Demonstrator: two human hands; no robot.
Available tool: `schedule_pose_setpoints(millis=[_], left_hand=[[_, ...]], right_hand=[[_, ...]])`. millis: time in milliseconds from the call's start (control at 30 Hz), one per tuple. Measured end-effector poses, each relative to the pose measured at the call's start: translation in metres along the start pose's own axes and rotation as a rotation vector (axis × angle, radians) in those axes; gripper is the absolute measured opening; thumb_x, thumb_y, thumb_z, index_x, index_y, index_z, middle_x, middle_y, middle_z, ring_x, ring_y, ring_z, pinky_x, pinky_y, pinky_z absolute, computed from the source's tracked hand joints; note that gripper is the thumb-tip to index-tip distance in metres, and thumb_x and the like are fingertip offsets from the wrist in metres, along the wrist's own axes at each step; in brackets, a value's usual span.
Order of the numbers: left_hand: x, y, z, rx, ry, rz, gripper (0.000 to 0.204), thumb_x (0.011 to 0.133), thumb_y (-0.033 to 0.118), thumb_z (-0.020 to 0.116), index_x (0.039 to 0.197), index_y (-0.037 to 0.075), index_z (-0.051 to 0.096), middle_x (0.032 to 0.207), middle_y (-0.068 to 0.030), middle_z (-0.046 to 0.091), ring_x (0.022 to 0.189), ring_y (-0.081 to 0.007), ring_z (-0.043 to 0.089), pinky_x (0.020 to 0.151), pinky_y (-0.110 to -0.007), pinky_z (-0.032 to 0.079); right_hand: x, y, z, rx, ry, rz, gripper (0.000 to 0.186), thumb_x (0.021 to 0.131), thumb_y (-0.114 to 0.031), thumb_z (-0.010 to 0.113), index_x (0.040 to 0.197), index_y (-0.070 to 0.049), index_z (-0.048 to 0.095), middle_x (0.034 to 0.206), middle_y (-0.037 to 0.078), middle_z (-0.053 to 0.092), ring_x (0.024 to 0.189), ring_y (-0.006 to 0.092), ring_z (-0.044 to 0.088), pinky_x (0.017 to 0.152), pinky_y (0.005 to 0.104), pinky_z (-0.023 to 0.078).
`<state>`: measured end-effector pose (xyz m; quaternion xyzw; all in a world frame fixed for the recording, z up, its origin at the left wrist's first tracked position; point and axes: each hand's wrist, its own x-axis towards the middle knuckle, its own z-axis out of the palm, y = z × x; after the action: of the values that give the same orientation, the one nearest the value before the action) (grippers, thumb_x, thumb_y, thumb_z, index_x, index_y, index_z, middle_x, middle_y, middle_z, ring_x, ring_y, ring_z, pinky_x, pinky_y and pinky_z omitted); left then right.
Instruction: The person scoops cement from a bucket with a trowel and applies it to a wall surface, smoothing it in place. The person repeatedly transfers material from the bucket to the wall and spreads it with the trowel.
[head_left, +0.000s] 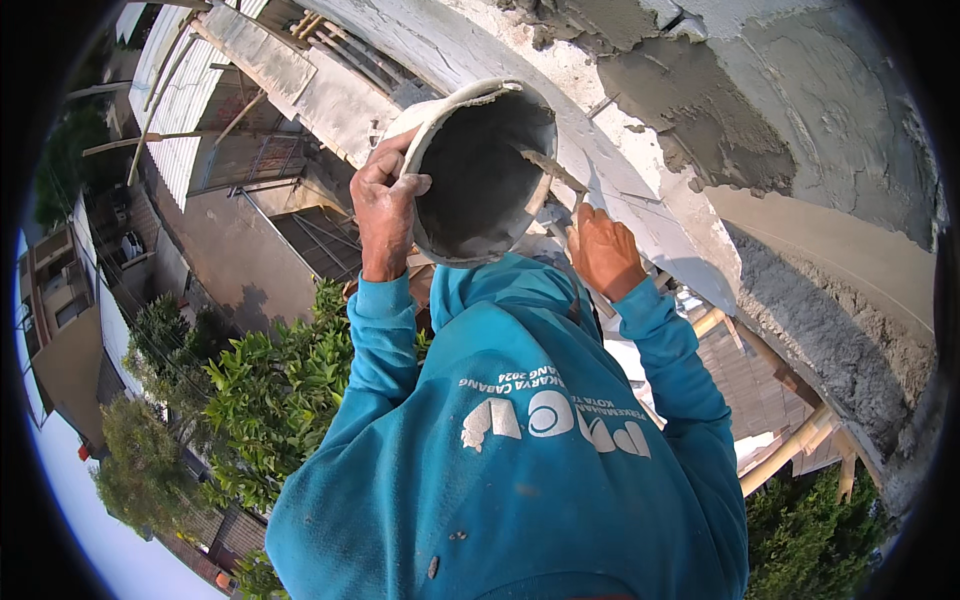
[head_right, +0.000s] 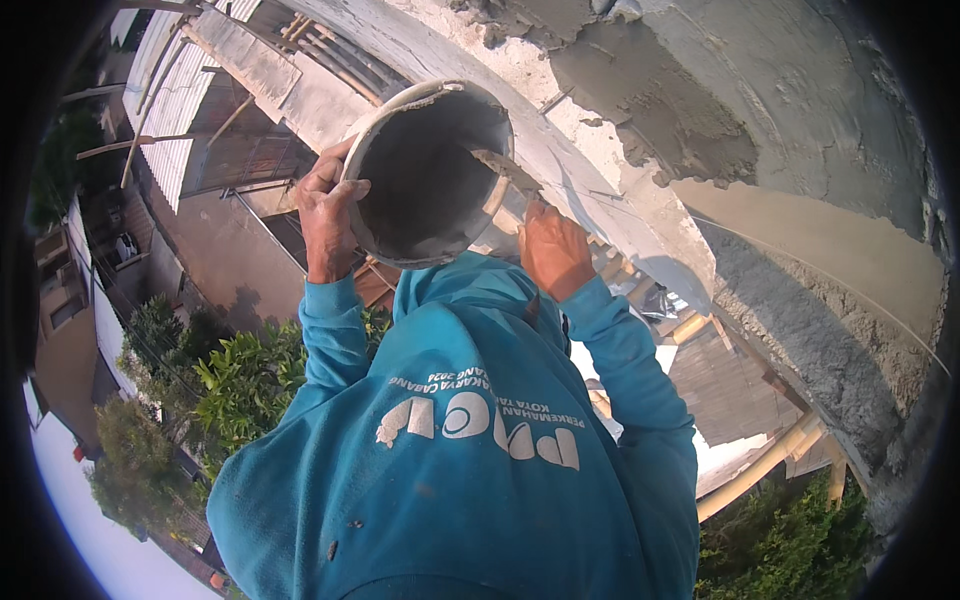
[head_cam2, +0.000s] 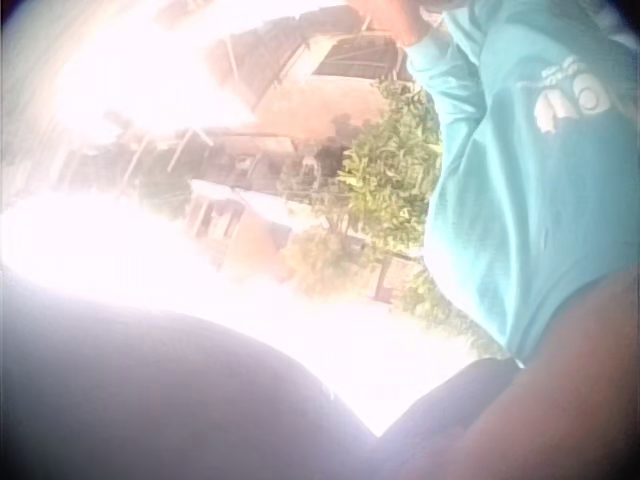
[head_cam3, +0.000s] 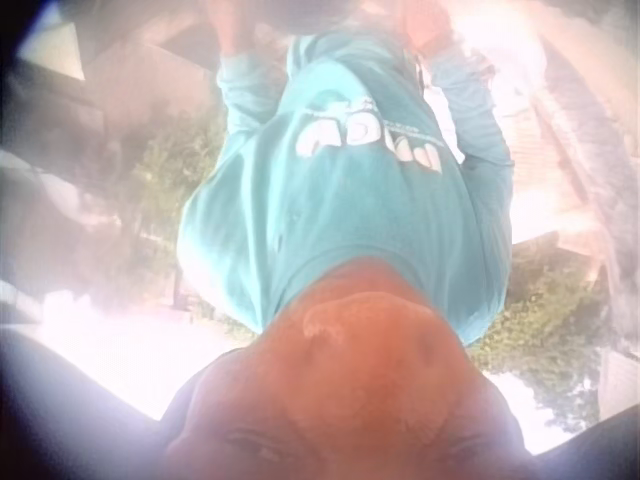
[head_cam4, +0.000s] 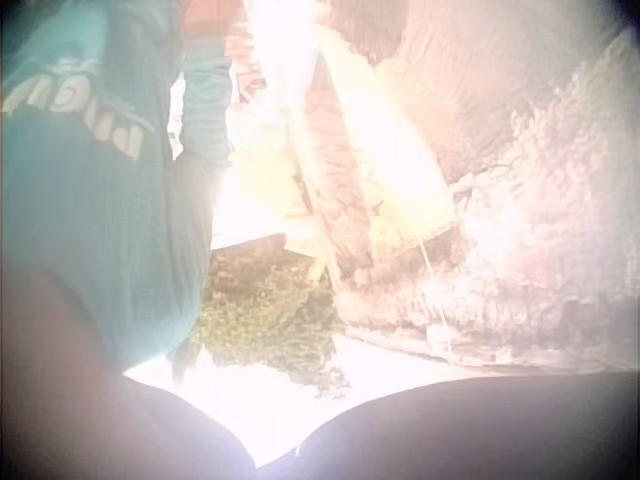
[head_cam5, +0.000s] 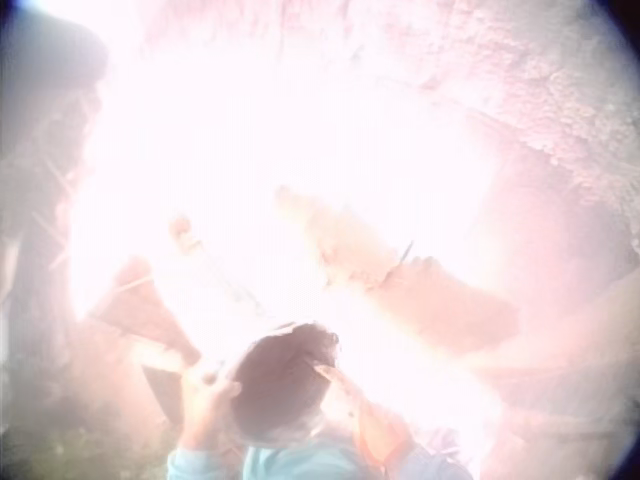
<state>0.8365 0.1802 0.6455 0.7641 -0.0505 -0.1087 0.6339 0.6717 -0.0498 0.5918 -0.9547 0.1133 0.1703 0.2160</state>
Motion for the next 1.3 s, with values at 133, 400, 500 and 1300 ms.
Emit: schedule_pose_setpoints(millis=[133, 400, 500, 1300], left_hand=[[-0.004, 0.01, 0.003, 0.052, -0.111, 0.071, 0.021, 0.059, 0.004, 0.062, 0.061, -0.003, 0.042, 0.12, -0.016, 0.069, 0.099, -0.0199, 0.058, 0.091, -0.031, 0.044], [0.008, 0.003, -0.003, -0.086, -0.16, 0.053, 0.029, 0.06, 0.002, 0.06, 0.06, 0.002, 0.03, 0.12, -0.0178, 0.069, 0.092, -0.0184, 0.054, 0.08, -0.032, 0.045], [0.014, -0.016, -0.011, -0.182, -0.09, -0.012, 0.025, 0.062, 0.004, 0.056, 0.059, 0.003, 0.031, 0.127, -0.0191, 0.064, 0.09, -0.0163, 0.053, 0.076, -0.028, 0.045], [0.067, -0.054, -0.003, -0.215, -0.257, -0.233, 0.059, 0.071, -0.006, 0.051, 0.13, -0.009, 0.058, 0.118, -0.0144, 0.067, 0.108, -0.023, 0.064, 0.099, -0.031, 0.049]], right_hand=[[0.009, -0.002, 0.018, 0.051, -0.245, -0.276, 0.029, 0.091, -0.021, 0.06, 0.102, 0.006, 0.059, 0.091, 0.028, 0.068, 0.081, 0.0434, 0.068, 0.073, 0.0491, 0.056], [0.007, -0.025, 0.006, 1.334, -0.823, 0.021, 0.031, 0.096, -0.03, 0.066, 0.1, 0.0, 0.059, 0.07, 0.003, 0.055, 0.049, 0.0105, 0.055, 0.041, 0.0276, 0.046], [-0.006, -0.005, 0.008, 1.478, -0.777, 0.058, 0.034, 0.098, -0.032, 0.064, 0.109, 0.0, 0.06, 0.07, 0.001, 0.053, 0.052, 0.0086, 0.052, 0.046, 0.0251, 0.045], [-0.102, 0.014, 0.056, 1.663, -0.333, 0.377, 0.031, 0.093, -0.028, 0.067, 0.108, -0.002, 0.066, 0.072, 0.001, 0.057, 0.061, 0.0081, 0.053, 0.049, 0.0248, 0.045]])
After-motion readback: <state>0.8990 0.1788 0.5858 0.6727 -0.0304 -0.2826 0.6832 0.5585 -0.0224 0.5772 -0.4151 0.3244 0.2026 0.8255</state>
